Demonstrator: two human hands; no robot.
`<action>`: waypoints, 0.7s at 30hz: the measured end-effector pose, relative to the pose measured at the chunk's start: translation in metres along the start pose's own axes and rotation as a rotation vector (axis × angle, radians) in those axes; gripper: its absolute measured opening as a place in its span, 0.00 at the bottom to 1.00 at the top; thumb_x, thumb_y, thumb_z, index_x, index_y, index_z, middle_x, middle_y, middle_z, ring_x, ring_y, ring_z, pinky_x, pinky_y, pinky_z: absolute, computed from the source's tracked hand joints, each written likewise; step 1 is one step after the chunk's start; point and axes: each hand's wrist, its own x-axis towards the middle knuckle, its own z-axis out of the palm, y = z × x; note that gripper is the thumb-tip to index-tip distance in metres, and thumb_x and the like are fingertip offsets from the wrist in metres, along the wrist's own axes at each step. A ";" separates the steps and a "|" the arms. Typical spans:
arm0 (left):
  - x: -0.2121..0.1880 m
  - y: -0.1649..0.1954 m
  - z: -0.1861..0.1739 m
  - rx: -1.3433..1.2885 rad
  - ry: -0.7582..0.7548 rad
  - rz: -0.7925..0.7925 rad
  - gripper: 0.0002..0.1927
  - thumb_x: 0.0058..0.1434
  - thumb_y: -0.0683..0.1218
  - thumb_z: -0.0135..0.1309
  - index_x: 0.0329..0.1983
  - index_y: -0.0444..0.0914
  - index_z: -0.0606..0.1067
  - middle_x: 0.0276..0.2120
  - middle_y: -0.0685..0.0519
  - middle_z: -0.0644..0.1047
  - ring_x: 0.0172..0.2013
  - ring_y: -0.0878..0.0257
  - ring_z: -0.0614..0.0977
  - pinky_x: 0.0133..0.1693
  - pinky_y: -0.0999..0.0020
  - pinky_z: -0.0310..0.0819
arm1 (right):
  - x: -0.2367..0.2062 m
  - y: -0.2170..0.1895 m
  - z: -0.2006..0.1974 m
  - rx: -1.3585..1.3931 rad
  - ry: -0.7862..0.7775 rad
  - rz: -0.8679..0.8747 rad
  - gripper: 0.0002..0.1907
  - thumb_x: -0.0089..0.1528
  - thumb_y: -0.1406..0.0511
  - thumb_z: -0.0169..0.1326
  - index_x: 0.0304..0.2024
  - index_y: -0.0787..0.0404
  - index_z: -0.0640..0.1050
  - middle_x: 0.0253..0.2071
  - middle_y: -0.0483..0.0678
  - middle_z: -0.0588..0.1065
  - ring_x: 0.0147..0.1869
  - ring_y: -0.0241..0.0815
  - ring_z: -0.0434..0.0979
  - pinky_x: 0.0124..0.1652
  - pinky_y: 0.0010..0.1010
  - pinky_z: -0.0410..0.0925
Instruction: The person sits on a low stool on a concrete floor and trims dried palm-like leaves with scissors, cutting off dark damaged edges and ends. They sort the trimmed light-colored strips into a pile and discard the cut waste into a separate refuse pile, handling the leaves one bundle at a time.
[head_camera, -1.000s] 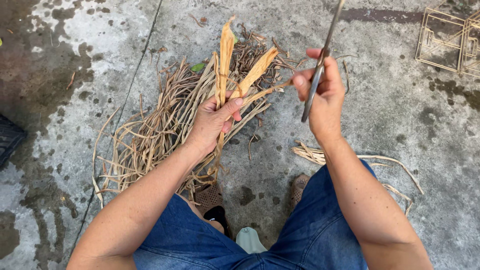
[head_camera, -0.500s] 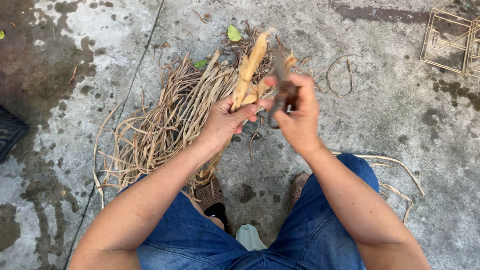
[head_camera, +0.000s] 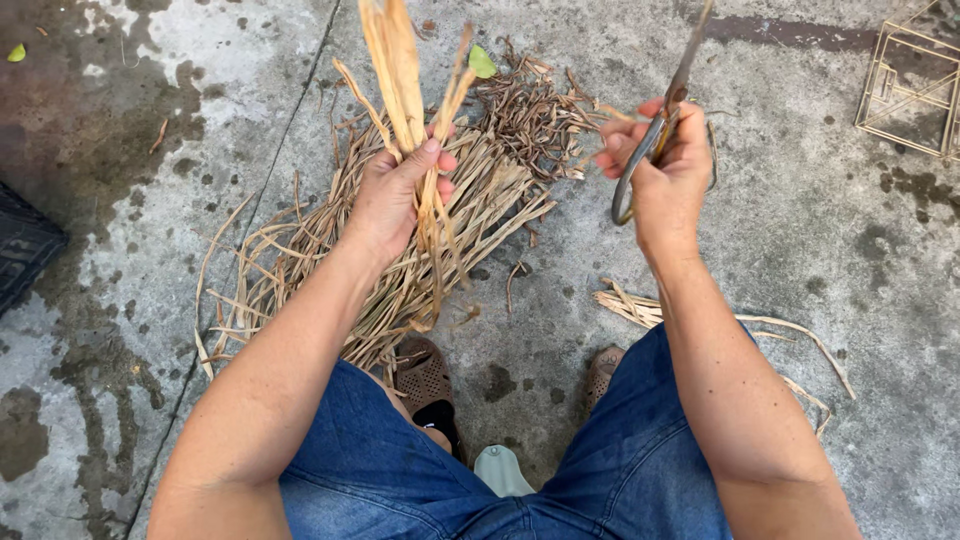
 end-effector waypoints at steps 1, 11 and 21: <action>-0.002 0.003 0.001 0.015 -0.030 0.006 0.20 0.68 0.49 0.57 0.60 0.37 0.77 0.35 0.53 0.80 0.28 0.67 0.79 0.31 0.73 0.77 | 0.006 0.001 -0.005 -0.130 0.008 -0.034 0.19 0.65 0.77 0.61 0.55 0.61 0.70 0.45 0.48 0.80 0.41 0.36 0.81 0.36 0.25 0.75; -0.029 0.025 0.027 0.181 -0.169 -0.038 0.26 0.68 0.61 0.51 0.62 0.41 0.76 0.25 0.60 0.70 0.23 0.76 0.67 0.23 0.81 0.60 | 0.003 0.010 -0.017 -0.326 -0.082 -0.122 0.35 0.64 0.70 0.67 0.73 0.58 0.70 0.57 0.50 0.80 0.57 0.31 0.81 0.54 0.25 0.78; -0.028 0.026 0.016 0.325 -0.142 -0.065 0.23 0.66 0.60 0.55 0.55 0.40 0.79 0.21 0.62 0.67 0.19 0.76 0.64 0.19 0.79 0.54 | -0.012 -0.027 -0.006 -0.498 -0.295 -0.190 0.42 0.58 0.63 0.72 0.72 0.56 0.69 0.61 0.46 0.75 0.61 0.34 0.77 0.61 0.28 0.70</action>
